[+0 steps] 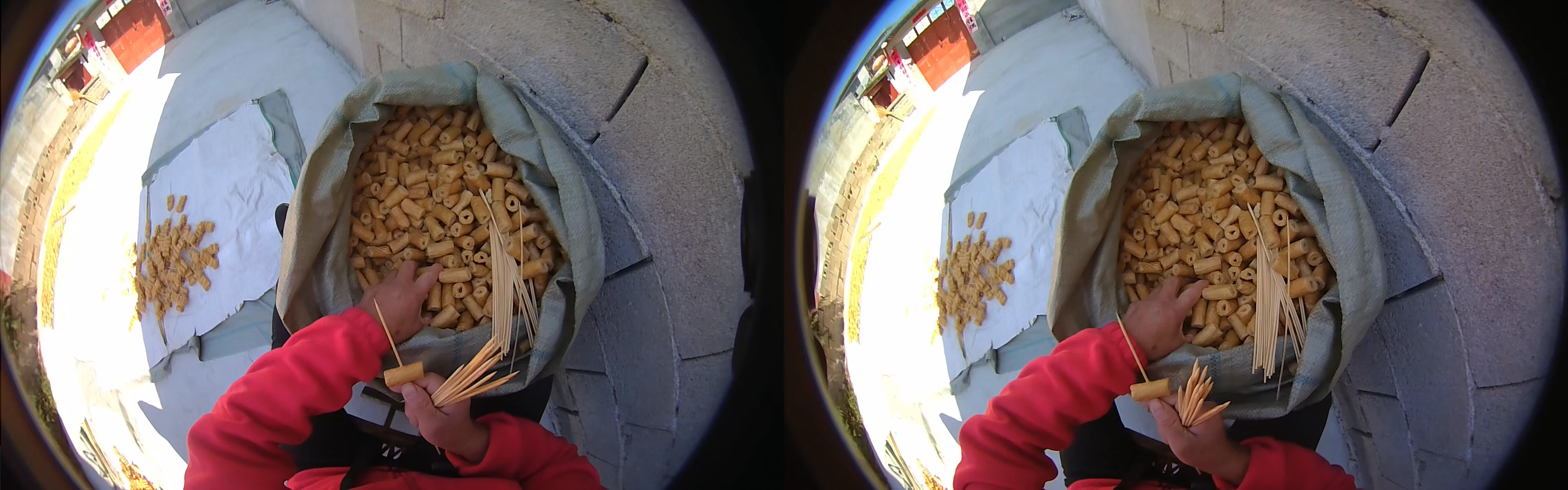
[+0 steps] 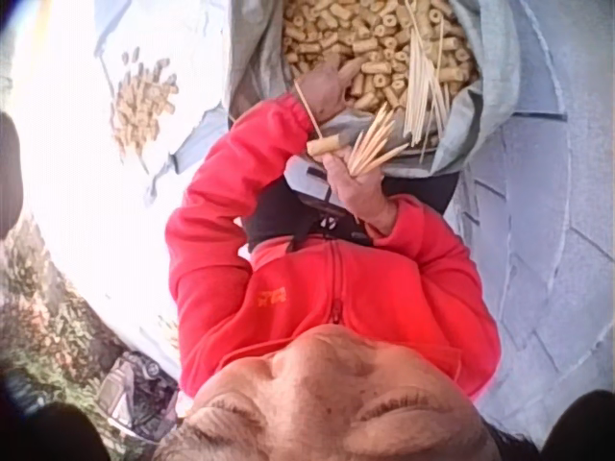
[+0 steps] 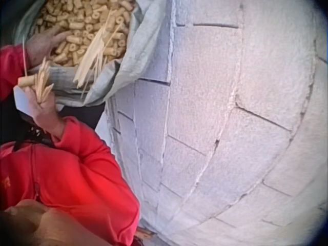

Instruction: The person repeatedly picks up small cylindrical wooden pieces from a sack and threads them onto thin wooden skewers. Completed skewers are placed on a white sheet on the ground. The person handles the cylinders and skewers by hand throughout the clip.

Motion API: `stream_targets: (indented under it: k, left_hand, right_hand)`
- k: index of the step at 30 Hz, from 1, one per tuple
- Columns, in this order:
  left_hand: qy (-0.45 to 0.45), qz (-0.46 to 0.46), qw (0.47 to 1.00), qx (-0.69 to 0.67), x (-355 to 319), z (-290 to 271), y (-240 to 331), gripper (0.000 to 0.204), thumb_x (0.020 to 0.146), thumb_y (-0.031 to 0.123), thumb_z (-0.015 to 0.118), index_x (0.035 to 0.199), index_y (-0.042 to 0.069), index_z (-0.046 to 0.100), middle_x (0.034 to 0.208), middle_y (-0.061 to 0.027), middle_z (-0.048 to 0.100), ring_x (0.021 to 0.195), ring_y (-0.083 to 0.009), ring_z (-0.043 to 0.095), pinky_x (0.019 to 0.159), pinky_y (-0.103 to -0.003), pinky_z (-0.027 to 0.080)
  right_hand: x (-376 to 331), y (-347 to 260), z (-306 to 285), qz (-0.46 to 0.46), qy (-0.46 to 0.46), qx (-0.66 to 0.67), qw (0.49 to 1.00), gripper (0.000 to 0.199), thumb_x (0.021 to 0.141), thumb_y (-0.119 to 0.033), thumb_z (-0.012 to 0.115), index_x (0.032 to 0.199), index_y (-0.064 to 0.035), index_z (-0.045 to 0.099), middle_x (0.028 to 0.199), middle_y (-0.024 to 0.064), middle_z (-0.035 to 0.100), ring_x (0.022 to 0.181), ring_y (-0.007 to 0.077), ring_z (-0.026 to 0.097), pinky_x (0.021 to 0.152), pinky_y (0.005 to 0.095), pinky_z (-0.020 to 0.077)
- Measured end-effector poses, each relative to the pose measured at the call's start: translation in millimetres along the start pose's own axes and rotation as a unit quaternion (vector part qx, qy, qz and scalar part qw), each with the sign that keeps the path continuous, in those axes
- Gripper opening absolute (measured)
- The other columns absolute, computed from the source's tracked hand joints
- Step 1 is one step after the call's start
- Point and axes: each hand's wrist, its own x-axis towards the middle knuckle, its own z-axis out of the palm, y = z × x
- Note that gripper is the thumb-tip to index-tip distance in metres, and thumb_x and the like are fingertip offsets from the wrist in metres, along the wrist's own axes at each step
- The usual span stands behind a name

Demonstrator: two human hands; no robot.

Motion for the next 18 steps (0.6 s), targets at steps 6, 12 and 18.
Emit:
stream_targets:
  k: [6,12,18]
  left_hand:
    - [0.114,-0.061,0.99,-0.054,13.6,1.2,-30.6,0.042,0.079,0.014,0.058,0.119,0.009,0.048,0.107,-0.0199,0.053,0.095,-0.0384,0.056,0.081,-0.043,0.047]
    - [0.202,-0.149,0.88,-0.402,17.3,13.7,-74.3,0.027,0.084,0.017,0.061,0.106,0.001,0.054,0.08,-0.0095,0.06,0.067,-0.0203,0.062,0.055,-0.031,0.049]
    - [0.195,-0.069,0.969,-0.137,11.2,20.6,-77.7,0.023,0.081,0.016,0.062,0.099,0.002,0.058,0.083,-0.0178,0.062,0.074,-0.032,0.062,0.064,-0.038,0.05]
  right_hand:
    - [-0.5,0.2,2.6,-0.048,0.01,-0.01,0.999,0.018,0.095,-0.014,0.049,0.1,0.0,0.059,0.059,-0.0042,0.046,0.048,0.002,0.039,0.044,0.0179,0.0333]
    - [-0.4,4.0,0.6,-0.063,0.007,-0.021,0.998,0.018,0.095,-0.014,0.05,0.099,-0.0001,0.06,0.057,-0.0046,0.046,0.047,0.0019,0.039,0.043,0.0181,0.033]
    - [-1.4,7.5,-0.3,0.008,0.022,0.014,1.0,0.019,0.094,-0.013,0.05,0.099,0.0001,0.063,0.059,-0.0066,0.046,0.049,0.0005,0.039,0.045,0.0173,0.0307]
